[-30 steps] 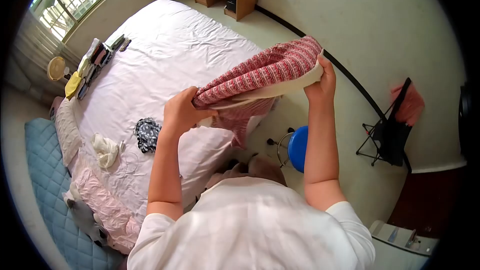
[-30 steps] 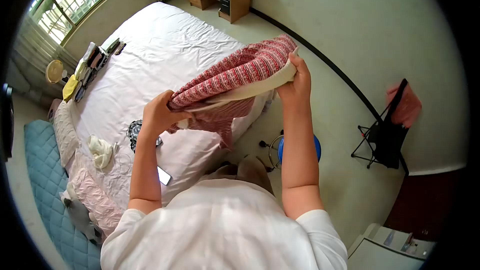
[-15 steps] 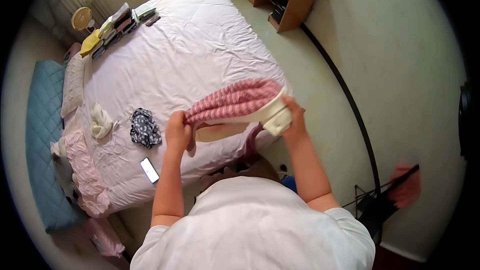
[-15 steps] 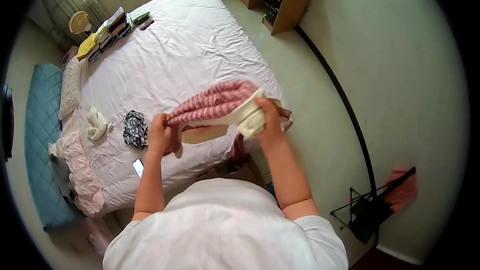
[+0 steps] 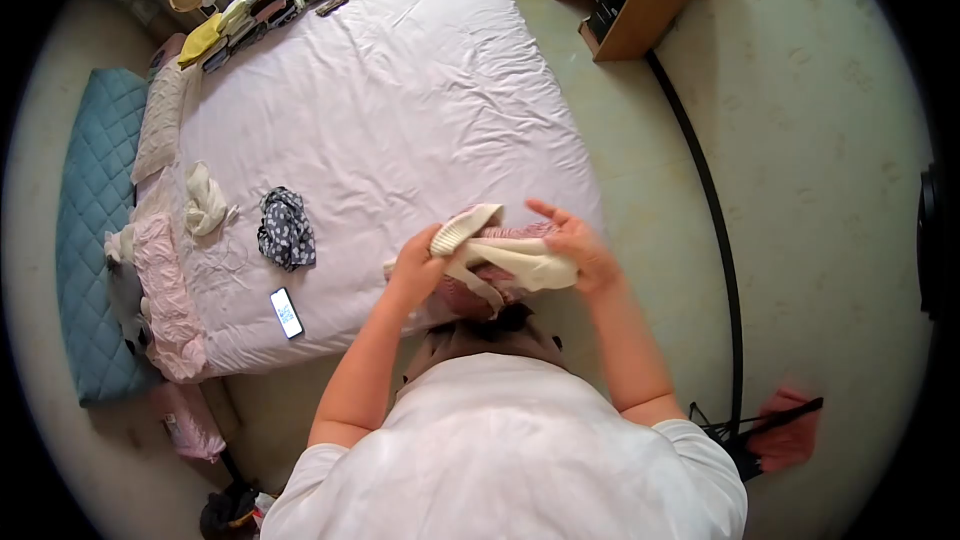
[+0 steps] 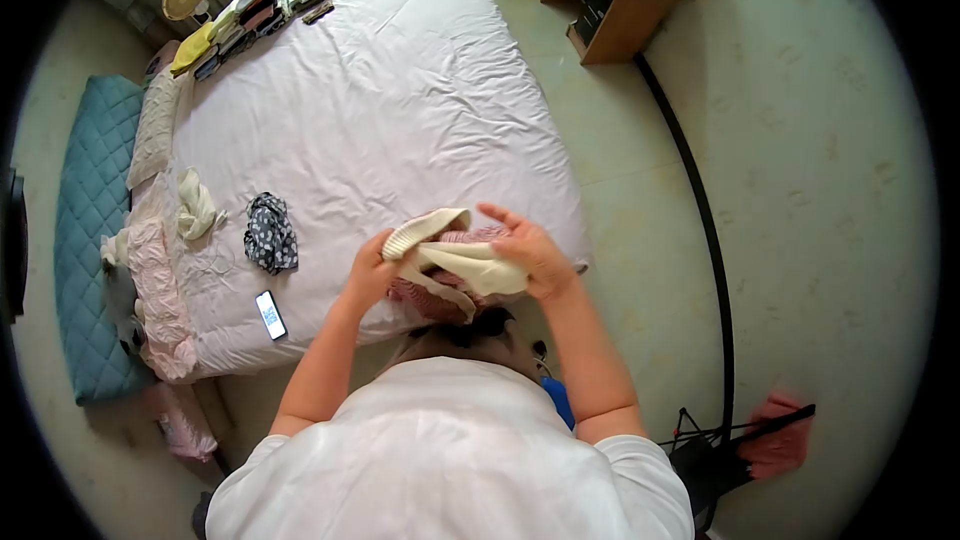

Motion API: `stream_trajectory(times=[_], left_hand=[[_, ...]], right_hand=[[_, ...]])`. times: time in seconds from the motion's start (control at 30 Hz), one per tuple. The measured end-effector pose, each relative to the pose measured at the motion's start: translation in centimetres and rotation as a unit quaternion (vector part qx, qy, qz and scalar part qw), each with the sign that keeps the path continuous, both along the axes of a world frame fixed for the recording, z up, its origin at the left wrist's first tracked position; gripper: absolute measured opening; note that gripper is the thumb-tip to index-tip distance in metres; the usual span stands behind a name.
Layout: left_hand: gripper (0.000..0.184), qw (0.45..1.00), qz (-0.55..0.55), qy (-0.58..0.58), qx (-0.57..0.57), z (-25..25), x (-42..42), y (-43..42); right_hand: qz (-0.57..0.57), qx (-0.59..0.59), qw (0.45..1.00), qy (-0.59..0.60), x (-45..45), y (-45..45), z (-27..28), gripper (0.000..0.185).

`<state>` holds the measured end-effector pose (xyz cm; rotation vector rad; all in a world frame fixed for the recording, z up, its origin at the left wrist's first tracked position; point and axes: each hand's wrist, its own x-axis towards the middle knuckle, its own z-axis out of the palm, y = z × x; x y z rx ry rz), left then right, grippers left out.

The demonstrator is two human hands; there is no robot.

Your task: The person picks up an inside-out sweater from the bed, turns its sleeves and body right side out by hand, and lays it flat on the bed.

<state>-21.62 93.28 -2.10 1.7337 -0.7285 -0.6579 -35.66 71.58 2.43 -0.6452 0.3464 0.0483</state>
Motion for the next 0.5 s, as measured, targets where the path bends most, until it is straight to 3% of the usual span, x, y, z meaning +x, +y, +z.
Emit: stream_trajectory(times=[0.07, 0.1, 0.17, 0.2, 0.27, 0.5], left_hand=[[0.026, 0.988, 0.094, 0.117, -0.043, -1.8, 1.9, 1.1], [0.026, 0.988, 0.093, 0.119, -0.045, -1.4, 2.7, 1.7], [0.021, 0.954, 0.171, 0.209, -0.127, -0.4, 4.2, 3.1], [0.021, 0.954, 0.171, 0.210, -0.128, -0.5, 4.7, 3.9], [0.019, 0.942, 0.267, 0.184, -0.092, -0.7, 5.6, 5.4], [0.022, 0.944, 0.272, 0.179, -0.059, -2.4, 4.8, 7.9]], right_hand=[[-0.042, -0.028, 0.999, 0.002, -1.4, -2.3, -0.9, 0.058], [-0.042, -0.030, 0.999, 0.004, -2.4, -3.4, -1.4, 0.058], [-0.157, 0.002, 0.988, 0.002, -4.2, -5.1, -2.2, 0.055], [-0.156, 0.002, 0.988, 0.003, -4.6, -5.3, -1.9, 0.055], [-0.267, -0.007, 0.960, 0.081, -5.3, -5.2, -1.3, 0.050], [-0.302, 0.004, 0.949, 0.086, -6.6, -6.0, -3.7, 0.045]])
